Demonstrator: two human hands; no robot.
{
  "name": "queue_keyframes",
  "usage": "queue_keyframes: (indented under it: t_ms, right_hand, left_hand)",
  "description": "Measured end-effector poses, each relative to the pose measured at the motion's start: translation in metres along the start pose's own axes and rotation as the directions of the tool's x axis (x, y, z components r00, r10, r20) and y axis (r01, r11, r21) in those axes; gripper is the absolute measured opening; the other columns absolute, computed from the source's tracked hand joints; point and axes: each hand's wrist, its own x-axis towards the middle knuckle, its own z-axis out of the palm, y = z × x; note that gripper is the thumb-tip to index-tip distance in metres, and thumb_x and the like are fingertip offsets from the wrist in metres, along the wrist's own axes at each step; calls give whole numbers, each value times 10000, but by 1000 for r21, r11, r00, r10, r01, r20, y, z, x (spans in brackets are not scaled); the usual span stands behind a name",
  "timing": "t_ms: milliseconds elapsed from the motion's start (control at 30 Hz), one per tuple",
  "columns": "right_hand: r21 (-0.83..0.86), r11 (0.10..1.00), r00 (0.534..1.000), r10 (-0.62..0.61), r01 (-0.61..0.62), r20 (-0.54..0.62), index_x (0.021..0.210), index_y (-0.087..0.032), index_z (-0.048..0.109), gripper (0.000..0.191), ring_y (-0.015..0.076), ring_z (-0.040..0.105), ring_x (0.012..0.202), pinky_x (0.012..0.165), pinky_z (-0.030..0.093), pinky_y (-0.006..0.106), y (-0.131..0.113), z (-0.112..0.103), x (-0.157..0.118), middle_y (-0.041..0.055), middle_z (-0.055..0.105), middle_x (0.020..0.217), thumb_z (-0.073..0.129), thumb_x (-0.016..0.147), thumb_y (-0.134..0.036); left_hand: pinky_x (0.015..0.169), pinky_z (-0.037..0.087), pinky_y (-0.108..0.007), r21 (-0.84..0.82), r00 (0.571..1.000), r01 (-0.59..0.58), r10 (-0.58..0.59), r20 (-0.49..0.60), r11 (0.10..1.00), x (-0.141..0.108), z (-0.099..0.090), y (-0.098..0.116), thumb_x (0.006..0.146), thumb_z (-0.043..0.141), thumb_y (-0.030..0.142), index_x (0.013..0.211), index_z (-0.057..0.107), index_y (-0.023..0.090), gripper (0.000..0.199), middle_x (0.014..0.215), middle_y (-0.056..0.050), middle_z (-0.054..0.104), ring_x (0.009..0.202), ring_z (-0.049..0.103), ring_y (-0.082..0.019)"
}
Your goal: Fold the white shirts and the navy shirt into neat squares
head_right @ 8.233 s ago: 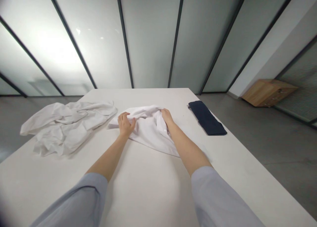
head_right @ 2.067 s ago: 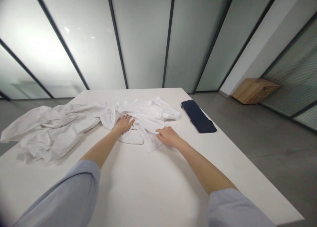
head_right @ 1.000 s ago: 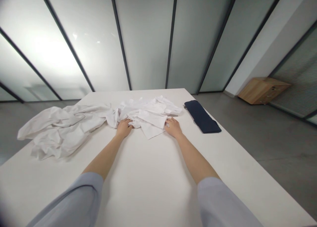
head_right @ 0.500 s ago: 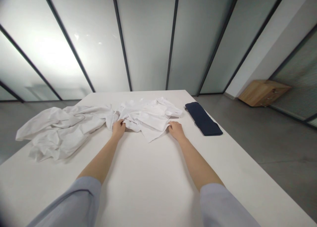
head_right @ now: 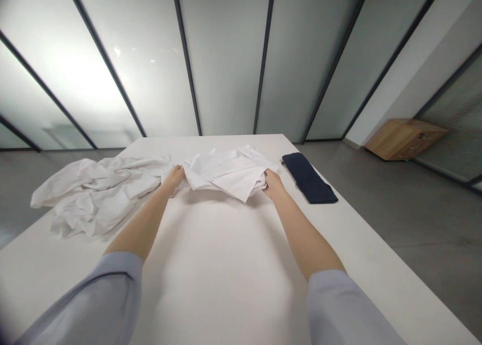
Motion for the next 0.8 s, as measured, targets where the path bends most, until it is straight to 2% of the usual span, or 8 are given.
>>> queue_keyframes:
  t_ms: [133, 233, 300, 367, 467, 567, 700, 800]
  right_hand:
    - [110, 994, 999, -17, 14, 31, 772, -221, 546, 127, 220, 648, 794, 680, 546, 330, -21, -8, 8, 46, 654, 713, 528, 739, -342]
    - [195, 980, 999, -32, 33, -11, 759, -219, 542, 95, 214, 652, 766, 666, 550, 321, -29, -10, 6, 35, 652, 700, 576, 715, -295]
    - [193, 981, 1000, -14, 14, -6, 791, -207, 575, 115, 208, 654, 759, 646, 547, 308, -28, -9, -1, 32, 667, 723, 599, 693, -262]
    - [152, 988, 1000, 8, -9, 6, 836, -197, 613, 170, 198, 656, 761, 635, 540, 288, -22, -7, -11, 30, 687, 768, 612, 671, -237]
    - [40, 999, 999, 21, -22, 45, 908, -192, 639, 258, 197, 663, 793, 668, 537, 285, -9, -7, -27, 36, 708, 849, 612, 655, -232]
    - [-204, 978, 988, -7, 39, 156, 1080, -199, 615, 403, 229, 657, 925, 791, 528, 344, 6, -7, -39, 58, 702, 1022, 606, 683, -271]
    - [-617, 734, 938, -77, 283, 338, 1293, -210, 517, 611, 252, 524, 1201, 1015, 399, 406, 25, 0, -51, 88, 558, 1334, 624, 692, -242]
    - [-768, 465, 885, -80, 440, 459, 1299, -155, 525, 580, 250, 485, 1240, 1062, 336, 398, 34, 7, -59, 128, 531, 1359, 581, 722, -178]
  left_hand:
    - [763, 482, -343, 21, 980, 42, -37, -197, 999, 10, -23, 12, 823, 466, 303, 1013, 518, 184, 230, 897, -61, 633, 856, 610, -207]
    - [872, 438, -369, 222, 915, -86, 166, -368, 971, 4, -30, 14, 801, 529, 337, 934, 535, 192, 198, 984, -100, 614, 997, 573, -242]
    - [851, 433, -361, 325, 935, -146, 238, -262, 934, -8, -25, 12, 826, 493, 365, 851, 564, 204, 178, 910, -92, 635, 966, 590, -250]
    - [778, 441, -338, 353, 973, -201, 229, -39, 914, -24, -13, 6, 864, 428, 411, 816, 596, 212, 265, 809, -73, 654, 867, 621, -240]
    - [770, 445, -323, 351, 945, -304, 234, 229, 886, -50, 11, -2, 845, 432, 568, 937, 627, 208, 420, 909, -79, 688, 882, 632, -238]
    - [904, 417, -369, 379, 942, -311, 229, 246, 872, -67, 34, -2, 771, 451, 720, 1147, 567, 162, 683, 1138, -155, 638, 1081, 579, -289]
    - [989, 323, -555, 413, 985, -128, 66, 161, 902, -71, 56, 13, 754, 417, 768, 1295, 461, 168, 809, 1352, -227, 481, 1276, 414, -392]
    - [975, 298, -619, 446, 989, -118, 63, 135, 887, -68, 65, 19, 812, 475, 627, 1224, 527, 224, 579, 1324, -188, 504, 1257, 422, -384]
